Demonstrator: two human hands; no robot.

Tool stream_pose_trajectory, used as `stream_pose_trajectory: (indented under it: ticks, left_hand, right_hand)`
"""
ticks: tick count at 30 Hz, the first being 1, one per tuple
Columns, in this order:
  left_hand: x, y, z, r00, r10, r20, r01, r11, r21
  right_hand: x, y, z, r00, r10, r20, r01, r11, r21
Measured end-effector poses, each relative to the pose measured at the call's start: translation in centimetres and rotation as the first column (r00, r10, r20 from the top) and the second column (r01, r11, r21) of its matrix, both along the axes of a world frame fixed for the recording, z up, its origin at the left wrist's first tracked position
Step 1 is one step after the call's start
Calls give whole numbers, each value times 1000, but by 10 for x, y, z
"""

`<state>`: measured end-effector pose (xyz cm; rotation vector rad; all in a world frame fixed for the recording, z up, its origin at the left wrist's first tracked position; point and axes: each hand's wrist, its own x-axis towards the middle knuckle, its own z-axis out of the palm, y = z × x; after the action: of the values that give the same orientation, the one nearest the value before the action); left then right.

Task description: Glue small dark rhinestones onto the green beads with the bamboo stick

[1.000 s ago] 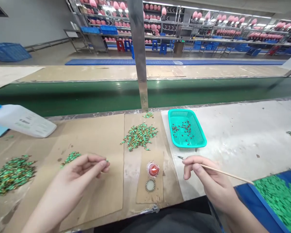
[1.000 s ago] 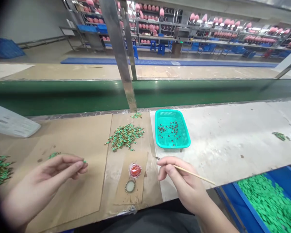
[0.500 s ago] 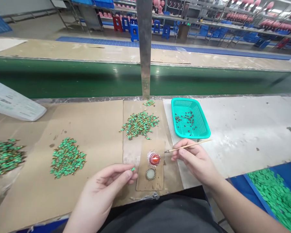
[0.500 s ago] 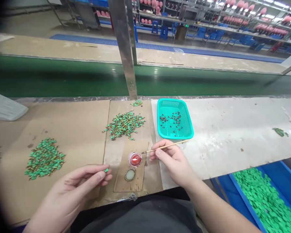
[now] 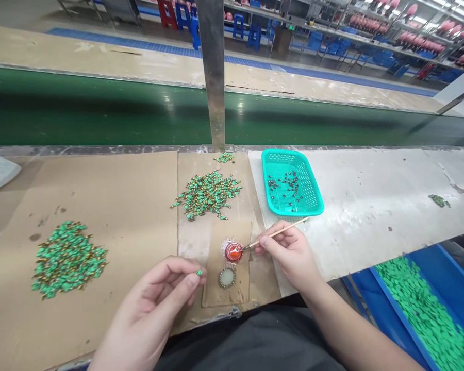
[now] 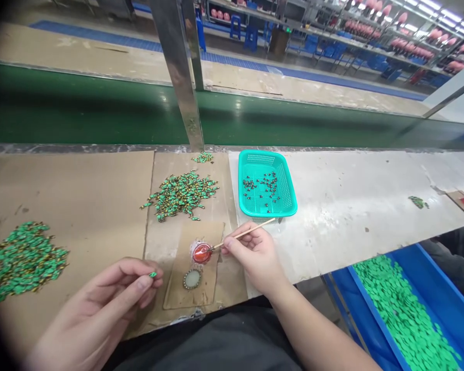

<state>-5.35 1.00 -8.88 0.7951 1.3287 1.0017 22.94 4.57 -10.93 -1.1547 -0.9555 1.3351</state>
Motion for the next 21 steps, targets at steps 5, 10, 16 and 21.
stream_pose_trajectory:
  ticks: [5, 10, 16, 21]
  left_hand:
    - [2, -1, -2, 997, 77, 14, -77, 997, 20]
    - [4, 1, 3, 993, 104, 62, -99, 992, -77]
    - [10, 3, 7, 988, 134, 70, -129, 989, -75]
    - [18, 5, 14, 981, 155, 120, -148, 987, -66]
  right_hand:
    - [0, -4, 1, 1000, 5, 8, -5, 1000, -8]
    - [2, -5, 2, 1000, 18, 11, -18, 1000, -16]
    - [1, -5, 1, 1000, 8, -18, -8, 1000, 10]
    - [1, -5, 7, 998, -3, -58, 6, 998, 58]
